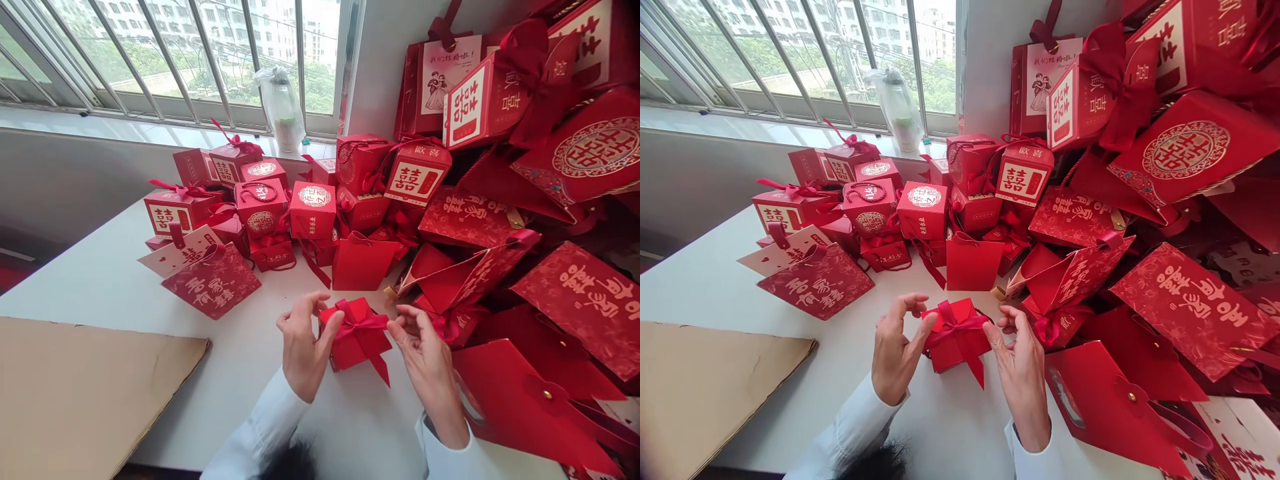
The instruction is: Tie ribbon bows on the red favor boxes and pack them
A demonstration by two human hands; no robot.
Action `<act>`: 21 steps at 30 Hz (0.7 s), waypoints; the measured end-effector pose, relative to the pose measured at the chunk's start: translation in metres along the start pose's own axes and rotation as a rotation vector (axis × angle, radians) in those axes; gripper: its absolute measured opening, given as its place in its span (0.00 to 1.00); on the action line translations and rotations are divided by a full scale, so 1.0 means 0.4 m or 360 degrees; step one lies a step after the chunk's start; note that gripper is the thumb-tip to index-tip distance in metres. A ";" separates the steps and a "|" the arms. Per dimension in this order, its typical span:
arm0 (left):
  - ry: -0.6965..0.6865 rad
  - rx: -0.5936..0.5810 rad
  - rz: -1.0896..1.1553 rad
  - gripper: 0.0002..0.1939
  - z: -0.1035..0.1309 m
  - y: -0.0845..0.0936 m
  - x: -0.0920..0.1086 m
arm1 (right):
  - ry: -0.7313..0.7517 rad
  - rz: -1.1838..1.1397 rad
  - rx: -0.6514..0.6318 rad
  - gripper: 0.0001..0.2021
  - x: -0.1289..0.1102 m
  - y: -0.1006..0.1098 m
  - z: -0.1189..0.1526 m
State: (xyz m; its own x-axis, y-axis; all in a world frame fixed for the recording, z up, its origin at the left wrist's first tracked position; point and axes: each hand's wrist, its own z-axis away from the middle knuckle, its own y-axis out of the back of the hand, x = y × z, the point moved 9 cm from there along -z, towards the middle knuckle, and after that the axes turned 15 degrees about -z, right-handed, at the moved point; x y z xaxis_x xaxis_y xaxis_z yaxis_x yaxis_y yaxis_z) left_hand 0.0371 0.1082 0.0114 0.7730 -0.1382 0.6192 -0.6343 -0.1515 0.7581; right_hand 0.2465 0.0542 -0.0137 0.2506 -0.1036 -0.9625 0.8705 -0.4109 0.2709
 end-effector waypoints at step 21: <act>-0.0079 -0.0158 0.0260 0.08 -0.032 -0.049 -0.012 | -0.0060 0.0111 -0.0207 0.19 -0.052 -0.098 -0.026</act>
State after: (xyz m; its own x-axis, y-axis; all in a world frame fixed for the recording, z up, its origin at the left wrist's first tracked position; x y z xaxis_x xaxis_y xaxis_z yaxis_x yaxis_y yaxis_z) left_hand 0.0462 0.1244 -0.0037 0.6566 -0.2015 0.7268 -0.7454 -0.0261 0.6661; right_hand 0.2115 0.0817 -0.0041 0.2985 -0.1630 -0.9404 0.8997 -0.2806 0.3343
